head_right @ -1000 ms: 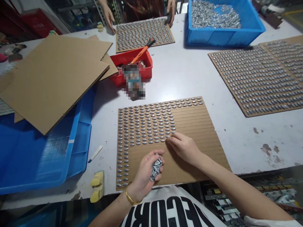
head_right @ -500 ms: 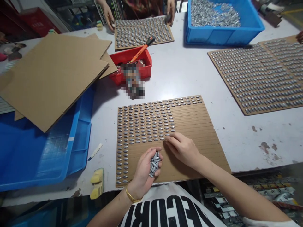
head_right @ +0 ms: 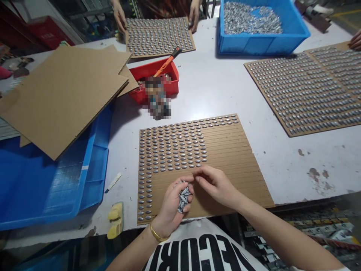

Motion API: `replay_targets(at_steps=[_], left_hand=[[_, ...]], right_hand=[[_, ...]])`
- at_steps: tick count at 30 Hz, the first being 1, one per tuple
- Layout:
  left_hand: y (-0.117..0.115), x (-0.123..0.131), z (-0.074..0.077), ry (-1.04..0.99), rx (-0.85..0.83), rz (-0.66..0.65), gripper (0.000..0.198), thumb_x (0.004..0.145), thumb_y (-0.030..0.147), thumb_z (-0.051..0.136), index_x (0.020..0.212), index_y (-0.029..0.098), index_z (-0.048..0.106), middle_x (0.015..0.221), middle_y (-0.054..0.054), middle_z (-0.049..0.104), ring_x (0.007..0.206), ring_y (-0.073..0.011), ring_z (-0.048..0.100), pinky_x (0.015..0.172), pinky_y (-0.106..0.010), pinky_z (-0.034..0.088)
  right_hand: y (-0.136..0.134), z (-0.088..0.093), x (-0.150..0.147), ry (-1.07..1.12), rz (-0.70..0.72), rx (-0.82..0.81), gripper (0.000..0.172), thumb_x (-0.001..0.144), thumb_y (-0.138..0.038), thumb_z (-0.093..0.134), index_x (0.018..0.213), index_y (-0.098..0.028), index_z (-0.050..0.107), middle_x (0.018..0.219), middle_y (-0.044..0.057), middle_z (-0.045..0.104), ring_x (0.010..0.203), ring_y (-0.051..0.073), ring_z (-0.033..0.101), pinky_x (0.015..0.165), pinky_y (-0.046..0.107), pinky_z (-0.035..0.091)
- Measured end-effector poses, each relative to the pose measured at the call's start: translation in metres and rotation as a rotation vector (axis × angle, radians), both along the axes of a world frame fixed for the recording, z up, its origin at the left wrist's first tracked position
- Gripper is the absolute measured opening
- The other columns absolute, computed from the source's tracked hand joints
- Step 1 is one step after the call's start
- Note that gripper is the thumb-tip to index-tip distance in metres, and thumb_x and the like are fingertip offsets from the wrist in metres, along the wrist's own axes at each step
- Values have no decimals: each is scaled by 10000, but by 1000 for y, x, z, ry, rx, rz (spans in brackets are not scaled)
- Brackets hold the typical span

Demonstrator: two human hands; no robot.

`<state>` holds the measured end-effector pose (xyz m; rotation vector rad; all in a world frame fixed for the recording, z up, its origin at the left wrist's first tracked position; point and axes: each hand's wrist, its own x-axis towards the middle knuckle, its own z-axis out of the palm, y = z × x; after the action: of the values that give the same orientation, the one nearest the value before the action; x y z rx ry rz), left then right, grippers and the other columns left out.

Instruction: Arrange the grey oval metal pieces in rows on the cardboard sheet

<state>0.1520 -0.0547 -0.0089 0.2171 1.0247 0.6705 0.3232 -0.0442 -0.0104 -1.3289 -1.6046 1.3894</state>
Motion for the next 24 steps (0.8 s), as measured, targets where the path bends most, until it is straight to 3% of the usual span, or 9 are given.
replay_targets(at_steps=[3,5,8,11,13,17,19,24], left_hand=[[2,-4,1,-100,-9,-51,200,774,272,572,946,170,590,672,6,543,479,-68,457,332,-143,226],[2,-5,1,-139,-11,-81,176,775,257,571,926,171,594,672,2,546,480,-69,464,331,-140,224],[3,-3,1,-134,-17,-103,157,770,240,578,908,169,604,675,0,548,479,-65,463,331,-137,225],[4,-1,0,-110,-31,-103,157,768,240,586,904,166,611,676,0,546,473,-61,457,333,-137,219],[4,1,-1,-112,-41,-91,205,774,256,592,956,165,619,689,0,543,479,-58,455,337,-136,216],[3,2,-3,-108,-66,-24,336,813,335,559,1089,149,610,729,-11,541,505,-64,464,345,-146,227],[2,2,-3,-85,-66,-8,360,829,356,529,1110,144,600,743,-17,545,512,-73,472,346,-153,241],[0,3,-2,-39,-33,-46,266,820,300,520,1050,173,559,731,-12,557,510,-82,470,344,-153,237]], right_hand=[[-3,-3,-1,193,31,-235,280,910,-349,523,1122,-180,592,985,64,653,847,149,596,743,275,480],[-5,-5,-3,292,14,-333,304,867,-387,587,1064,-158,622,901,54,666,766,130,590,691,259,472],[-9,-8,-3,359,-111,-417,297,783,-416,681,884,-140,646,710,18,642,609,96,541,577,230,436],[-14,-13,3,313,-146,-411,292,761,-413,702,862,-145,647,697,16,646,569,93,538,543,227,435],[-15,-15,12,191,-136,-281,239,820,-383,645,906,-161,658,767,36,667,634,116,582,589,245,471],[-6,-20,33,-205,-99,267,179,905,-229,514,1016,-209,653,960,75,664,889,172,611,771,304,497],[3,-24,41,-381,-44,504,222,905,-154,483,1053,-210,638,988,85,654,897,176,596,772,313,492],[17,-35,46,-653,130,742,295,891,-78,433,1106,-183,606,985,92,652,790,169,548,691,306,484]])
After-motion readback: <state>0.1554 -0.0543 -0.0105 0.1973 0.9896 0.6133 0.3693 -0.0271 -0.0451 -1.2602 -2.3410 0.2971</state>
